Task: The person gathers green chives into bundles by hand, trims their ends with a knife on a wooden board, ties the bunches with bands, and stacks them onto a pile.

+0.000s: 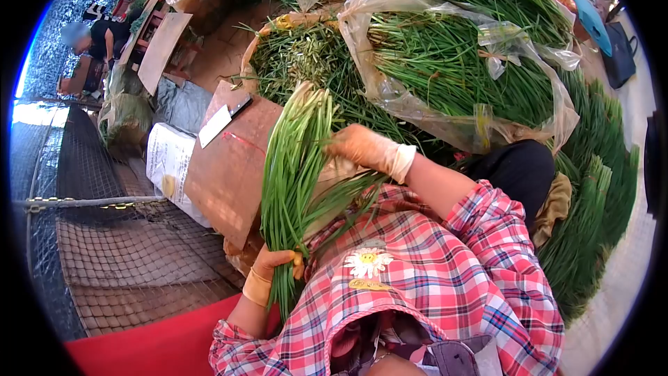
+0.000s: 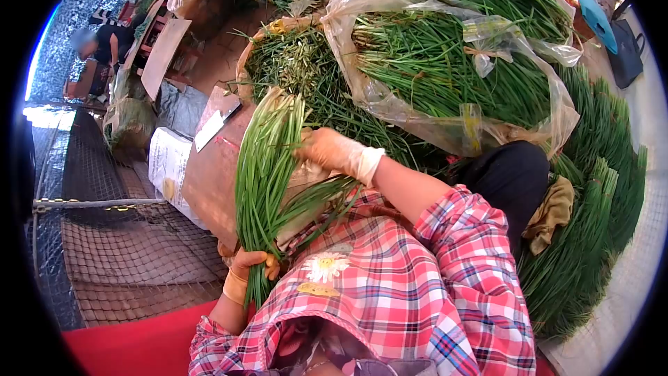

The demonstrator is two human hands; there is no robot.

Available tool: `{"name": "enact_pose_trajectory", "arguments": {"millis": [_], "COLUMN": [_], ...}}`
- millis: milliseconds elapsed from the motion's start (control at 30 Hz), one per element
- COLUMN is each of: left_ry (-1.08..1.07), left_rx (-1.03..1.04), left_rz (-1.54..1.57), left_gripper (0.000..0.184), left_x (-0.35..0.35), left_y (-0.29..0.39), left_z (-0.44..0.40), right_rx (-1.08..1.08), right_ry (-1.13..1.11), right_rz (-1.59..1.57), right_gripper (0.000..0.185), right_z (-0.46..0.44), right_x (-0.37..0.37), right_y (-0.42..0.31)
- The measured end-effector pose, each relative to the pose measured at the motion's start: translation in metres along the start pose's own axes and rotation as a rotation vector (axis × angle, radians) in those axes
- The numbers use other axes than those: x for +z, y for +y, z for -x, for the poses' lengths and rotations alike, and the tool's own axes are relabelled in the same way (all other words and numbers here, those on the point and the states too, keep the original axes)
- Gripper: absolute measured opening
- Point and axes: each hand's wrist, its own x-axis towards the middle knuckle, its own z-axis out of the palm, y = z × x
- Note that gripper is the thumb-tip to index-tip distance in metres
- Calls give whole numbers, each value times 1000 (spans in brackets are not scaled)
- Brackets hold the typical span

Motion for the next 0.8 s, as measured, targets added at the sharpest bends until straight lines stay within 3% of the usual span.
{"name": "enact_pose_trajectory", "arguments": {"millis": [33,100,233,300,367,433,500,567,633,667,700,767,800], "left_ry": [-2,-58,-98,-106,-85,-68,-35,-29,-23,-70,-117,-140,-82], "left_rx": [3,4,9,-5,-5,-20,-37,-43,-48,-40,-32,-21,-9], "left_rz": [2,52,46,106,80,64,59,17,-28,-26,-23,16,23], "left_gripper": [27,28,29,30,30,29,25,24,23,23,24,27,27], "left_x": [-2,-9,-10,-12,-14,-9,5,14,12,4,-5,-8,1], "left_y": [0,-3,-5,-7,-8,-11,-7,-5,-2,-5,-8,-12,-11], "left_z": [-2,-3,-1,1,-3,-7,-9,-8,-10,-12,-14,-14,-13], "right_rx": [626,832,725,1014,948,820,511,719,560,594,484,55,473], "right_ry": [-25,186,754,565,104,92,16,-423,-255,-325,-196,176,-44], "right_rz": [-482,-813,-1059,-401,752,601,556,547,433,418,274,-57,-453], "right_gripper": [34,27,24,22,41,55,62,56,52,48,45,31,30], "right_z": [9,15,44,45,39,4,-7,-33,-31,-36,-30,-18,-12], "right_x": [-10,-25,-96,-121,-108,-99,-70,-50,-19,-7,1,45,18], "right_y": [5,14,51,56,42,-19,-26,-48,-35,-28,-27,15,-27]}}
